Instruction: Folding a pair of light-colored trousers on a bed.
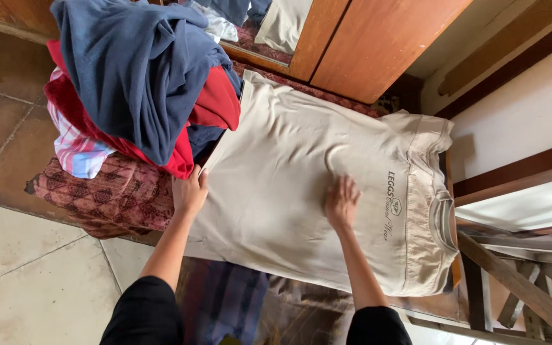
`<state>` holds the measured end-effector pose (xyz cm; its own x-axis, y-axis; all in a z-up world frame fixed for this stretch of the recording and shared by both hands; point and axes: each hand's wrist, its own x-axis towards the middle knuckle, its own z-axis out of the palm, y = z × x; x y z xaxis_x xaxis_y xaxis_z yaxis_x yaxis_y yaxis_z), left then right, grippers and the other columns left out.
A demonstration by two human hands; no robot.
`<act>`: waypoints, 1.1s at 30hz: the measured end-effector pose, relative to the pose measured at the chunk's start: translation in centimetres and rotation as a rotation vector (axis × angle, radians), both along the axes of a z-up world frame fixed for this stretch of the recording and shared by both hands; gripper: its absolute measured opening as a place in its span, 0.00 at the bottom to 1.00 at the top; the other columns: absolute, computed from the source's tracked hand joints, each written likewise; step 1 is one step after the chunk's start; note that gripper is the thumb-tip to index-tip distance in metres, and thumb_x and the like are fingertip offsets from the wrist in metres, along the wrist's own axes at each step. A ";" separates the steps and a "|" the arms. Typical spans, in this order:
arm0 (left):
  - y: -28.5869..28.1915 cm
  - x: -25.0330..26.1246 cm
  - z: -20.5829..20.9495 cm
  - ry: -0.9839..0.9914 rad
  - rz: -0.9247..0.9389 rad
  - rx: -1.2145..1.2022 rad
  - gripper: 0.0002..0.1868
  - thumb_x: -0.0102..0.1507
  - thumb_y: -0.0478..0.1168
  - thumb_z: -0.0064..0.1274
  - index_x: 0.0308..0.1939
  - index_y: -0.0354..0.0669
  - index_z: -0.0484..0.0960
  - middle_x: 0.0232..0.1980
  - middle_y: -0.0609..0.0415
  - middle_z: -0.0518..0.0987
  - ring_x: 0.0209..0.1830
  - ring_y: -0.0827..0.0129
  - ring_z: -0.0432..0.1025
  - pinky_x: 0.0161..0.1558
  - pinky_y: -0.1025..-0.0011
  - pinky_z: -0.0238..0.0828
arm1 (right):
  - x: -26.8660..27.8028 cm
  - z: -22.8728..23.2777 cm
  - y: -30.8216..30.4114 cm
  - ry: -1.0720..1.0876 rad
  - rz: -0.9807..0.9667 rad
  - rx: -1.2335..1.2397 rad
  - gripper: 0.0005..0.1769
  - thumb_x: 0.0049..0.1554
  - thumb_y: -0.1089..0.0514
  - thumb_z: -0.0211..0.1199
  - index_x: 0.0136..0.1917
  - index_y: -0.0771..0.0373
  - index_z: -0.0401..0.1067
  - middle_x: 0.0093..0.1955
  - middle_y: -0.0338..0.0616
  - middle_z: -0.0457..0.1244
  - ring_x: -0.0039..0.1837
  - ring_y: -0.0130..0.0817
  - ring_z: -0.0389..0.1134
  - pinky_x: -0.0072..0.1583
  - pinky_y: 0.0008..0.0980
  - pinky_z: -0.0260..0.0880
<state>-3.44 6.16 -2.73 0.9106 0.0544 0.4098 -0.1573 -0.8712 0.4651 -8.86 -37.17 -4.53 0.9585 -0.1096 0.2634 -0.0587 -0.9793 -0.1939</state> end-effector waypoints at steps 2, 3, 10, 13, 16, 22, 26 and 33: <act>0.0 0.4 1.1 -0.016 -0.023 -0.004 0.16 0.70 0.49 0.49 0.36 0.41 0.77 0.39 0.40 0.79 0.49 0.43 0.72 0.56 0.46 0.64 | 1.9 0.8 -0.4 0.058 -0.137 0.028 0.33 0.67 0.44 0.43 0.81 0.60 0.52 0.85 0.54 0.45 0.85 0.54 0.40 0.79 0.64 0.36; -0.2 0.3 1.2 -0.016 -0.023 -0.013 0.15 0.70 0.48 0.49 0.37 0.41 0.77 0.38 0.40 0.79 0.48 0.42 0.72 0.54 0.46 0.64 | 2.8 0.6 -0.1 0.047 -0.223 -0.004 0.36 0.68 0.41 0.41 0.81 0.62 0.49 0.84 0.57 0.43 0.83 0.57 0.37 0.77 0.63 0.33; -0.4 0.1 1.3 -0.013 -0.024 -0.031 0.12 0.68 0.46 0.49 0.39 0.40 0.77 0.38 0.40 0.79 0.44 0.43 0.73 0.48 0.47 0.66 | 7.7 -3.2 14.4 0.066 0.203 -0.086 0.40 0.68 0.38 0.36 0.83 0.67 0.46 0.85 0.53 0.42 0.85 0.56 0.38 0.81 0.54 0.32; -0.3 0.2 1.1 -0.019 -0.007 -0.011 0.12 0.68 0.46 0.49 0.38 0.41 0.77 0.37 0.40 0.79 0.44 0.42 0.73 0.48 0.47 0.66 | 7.2 3.5 17.6 0.274 0.574 0.182 0.33 0.68 0.40 0.41 0.82 0.53 0.52 0.85 0.49 0.43 0.84 0.53 0.36 0.78 0.54 0.31; -0.3 0.0 1.0 0.008 0.005 0.000 0.13 0.68 0.47 0.50 0.37 0.41 0.76 0.36 0.40 0.79 0.43 0.42 0.73 0.49 0.47 0.66 | 9.6 0.4 9.2 -0.091 0.396 0.164 0.29 0.69 0.48 0.48 0.81 0.53 0.57 0.85 0.48 0.48 0.86 0.47 0.42 0.79 0.64 0.30; -0.6 0.2 1.4 0.005 0.008 -0.013 0.12 0.66 0.45 0.50 0.34 0.41 0.75 0.34 0.41 0.78 0.41 0.43 0.73 0.46 0.48 0.67 | 12.7 0.3 -2.9 0.207 -0.485 0.079 0.40 0.71 0.36 0.30 0.84 0.62 0.34 0.88 0.52 0.29 0.87 0.52 0.27 0.81 0.61 0.24; -0.4 0.2 1.5 -0.026 -0.026 -0.005 0.12 0.66 0.45 0.51 0.33 0.40 0.75 0.33 0.41 0.78 0.40 0.43 0.73 0.45 0.48 0.67 | 15.2 4.6 5.3 0.295 -0.408 0.018 0.40 0.69 0.37 0.30 0.84 0.63 0.36 0.88 0.51 0.30 0.88 0.46 0.29 0.82 0.53 0.29; -0.2 0.1 1.3 -0.052 -0.031 -0.010 0.12 0.67 0.44 0.51 0.33 0.40 0.75 0.32 0.40 0.77 0.39 0.42 0.73 0.43 0.48 0.67 | 15.9 2.5 21.2 0.197 0.107 0.052 0.43 0.69 0.34 0.29 0.84 0.67 0.33 0.87 0.53 0.31 0.86 0.49 0.27 0.80 0.54 0.24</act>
<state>-3.34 5.97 -1.48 0.8894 0.0312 0.4562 -0.2079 -0.8610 0.4641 7.09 -15.97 -2.02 0.9977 -0.0135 0.0662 0.0028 -0.9709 -0.2396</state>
